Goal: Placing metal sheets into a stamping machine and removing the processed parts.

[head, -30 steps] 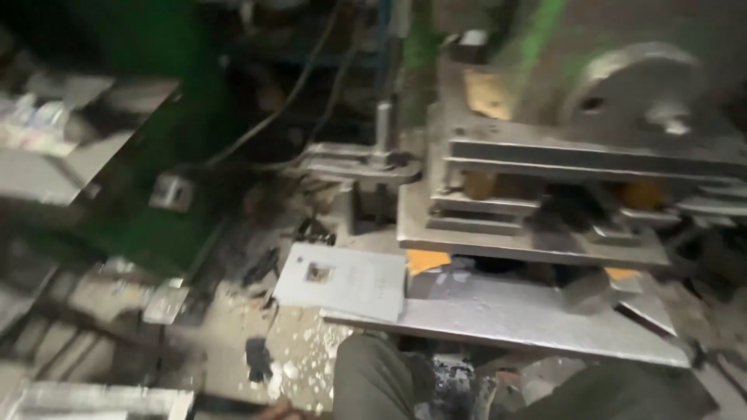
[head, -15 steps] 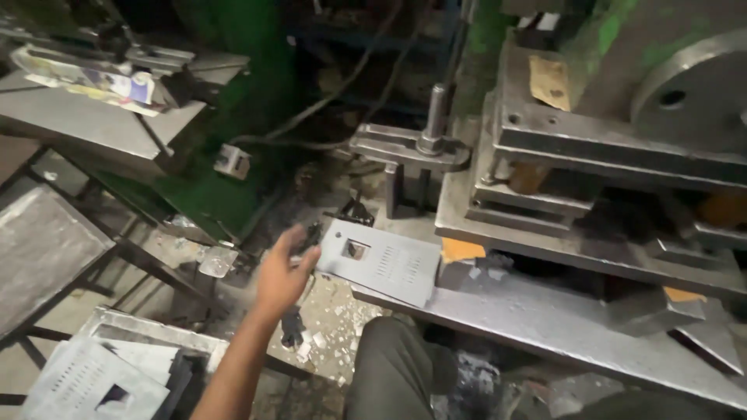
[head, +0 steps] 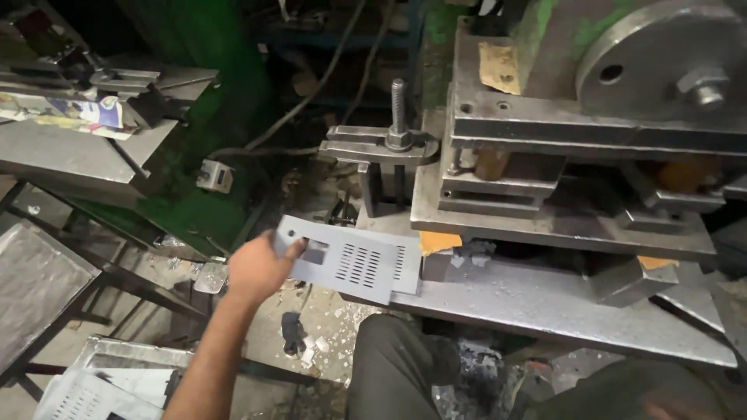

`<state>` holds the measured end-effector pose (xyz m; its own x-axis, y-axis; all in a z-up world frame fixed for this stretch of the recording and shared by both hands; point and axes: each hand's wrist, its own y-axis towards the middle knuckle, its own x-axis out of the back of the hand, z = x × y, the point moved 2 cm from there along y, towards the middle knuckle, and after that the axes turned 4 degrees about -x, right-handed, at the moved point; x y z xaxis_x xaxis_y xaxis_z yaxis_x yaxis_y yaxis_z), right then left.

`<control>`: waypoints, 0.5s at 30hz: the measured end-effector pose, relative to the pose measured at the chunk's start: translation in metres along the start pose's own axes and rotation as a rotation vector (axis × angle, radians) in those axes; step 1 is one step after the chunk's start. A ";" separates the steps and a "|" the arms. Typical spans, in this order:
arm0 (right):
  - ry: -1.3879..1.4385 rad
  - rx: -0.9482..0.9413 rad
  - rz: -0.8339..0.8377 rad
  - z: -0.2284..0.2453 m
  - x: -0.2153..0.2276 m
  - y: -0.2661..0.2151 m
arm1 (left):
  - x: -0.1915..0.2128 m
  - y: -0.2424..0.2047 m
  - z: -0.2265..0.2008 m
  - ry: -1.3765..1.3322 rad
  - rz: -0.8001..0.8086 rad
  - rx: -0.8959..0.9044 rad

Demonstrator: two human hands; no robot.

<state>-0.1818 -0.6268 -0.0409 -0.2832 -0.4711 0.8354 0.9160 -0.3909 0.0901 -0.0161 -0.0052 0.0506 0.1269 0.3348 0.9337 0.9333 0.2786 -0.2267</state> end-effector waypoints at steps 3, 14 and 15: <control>-0.032 0.017 -0.024 0.078 -0.034 -0.033 | 0.004 -0.009 0.006 -0.109 -0.278 -0.085; -0.204 0.472 0.470 0.185 -0.082 -0.053 | -0.041 0.028 0.021 0.326 -0.423 -0.403; -0.205 0.472 0.468 0.165 -0.093 -0.047 | -0.040 0.030 0.017 0.325 -0.424 -0.404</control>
<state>-0.1518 -0.4342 -0.0335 0.1884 -0.3290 0.9253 0.9675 0.2242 -0.1173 0.0014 0.0051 0.0021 -0.2432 -0.0351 0.9693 0.9690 -0.0539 0.2412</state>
